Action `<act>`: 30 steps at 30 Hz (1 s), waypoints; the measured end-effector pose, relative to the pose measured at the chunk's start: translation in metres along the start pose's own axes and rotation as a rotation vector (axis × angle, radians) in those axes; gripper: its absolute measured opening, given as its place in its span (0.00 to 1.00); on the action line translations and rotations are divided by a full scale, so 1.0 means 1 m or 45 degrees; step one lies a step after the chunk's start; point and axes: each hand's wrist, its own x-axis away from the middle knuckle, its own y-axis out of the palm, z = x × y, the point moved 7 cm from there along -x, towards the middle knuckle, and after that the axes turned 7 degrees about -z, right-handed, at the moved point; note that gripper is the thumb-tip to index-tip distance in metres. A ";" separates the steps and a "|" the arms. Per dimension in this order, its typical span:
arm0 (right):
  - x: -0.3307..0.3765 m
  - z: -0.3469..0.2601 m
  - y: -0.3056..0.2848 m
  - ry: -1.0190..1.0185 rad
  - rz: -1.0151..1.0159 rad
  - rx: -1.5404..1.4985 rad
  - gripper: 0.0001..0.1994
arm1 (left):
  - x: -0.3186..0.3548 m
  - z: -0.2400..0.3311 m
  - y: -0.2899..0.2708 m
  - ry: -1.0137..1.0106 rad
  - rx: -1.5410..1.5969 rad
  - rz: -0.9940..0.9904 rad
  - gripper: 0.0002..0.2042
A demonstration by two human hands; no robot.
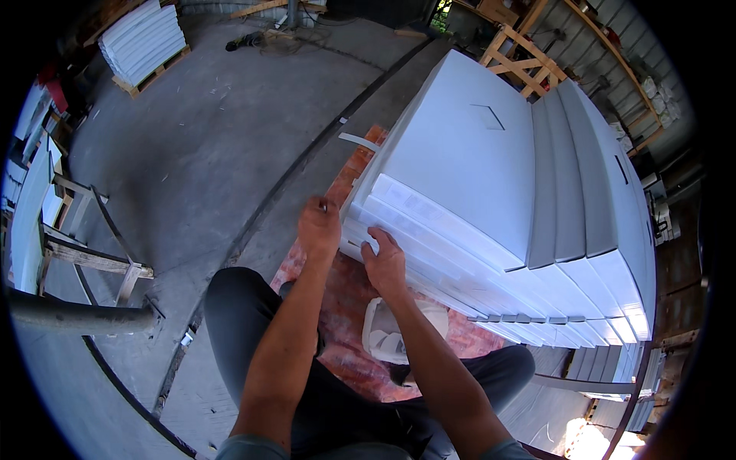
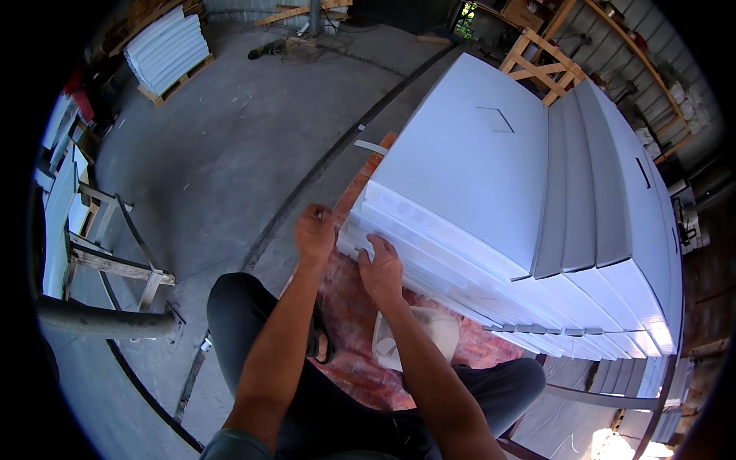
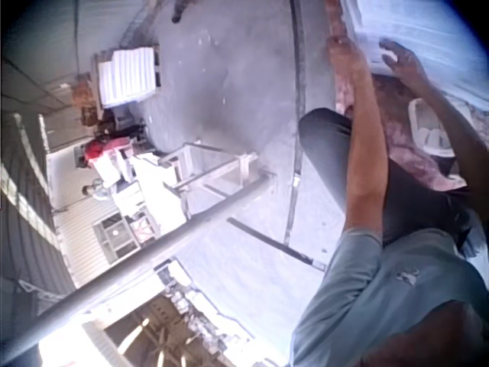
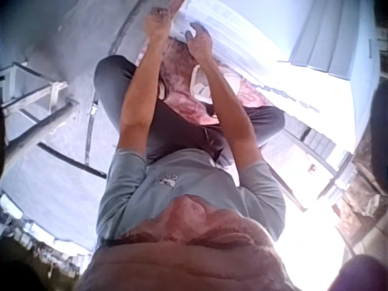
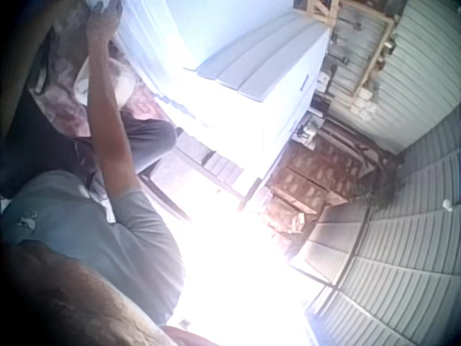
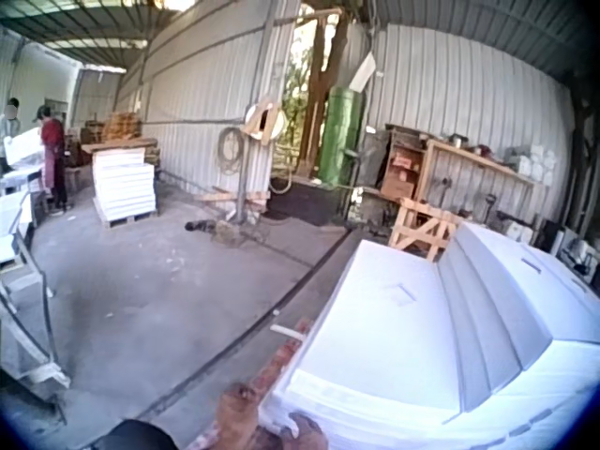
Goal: The person sits on the floor and repeatedly tears small pieces of white tape from a roll. They apply each piece to the edge of a stack of white rectangular panels, smoothing it down before moving to the next section.
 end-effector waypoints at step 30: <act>0.181 0.047 -0.105 0.330 -0.327 -0.428 0.25 | 0.259 0.029 0.083 -1.041 0.850 -1.773 0.26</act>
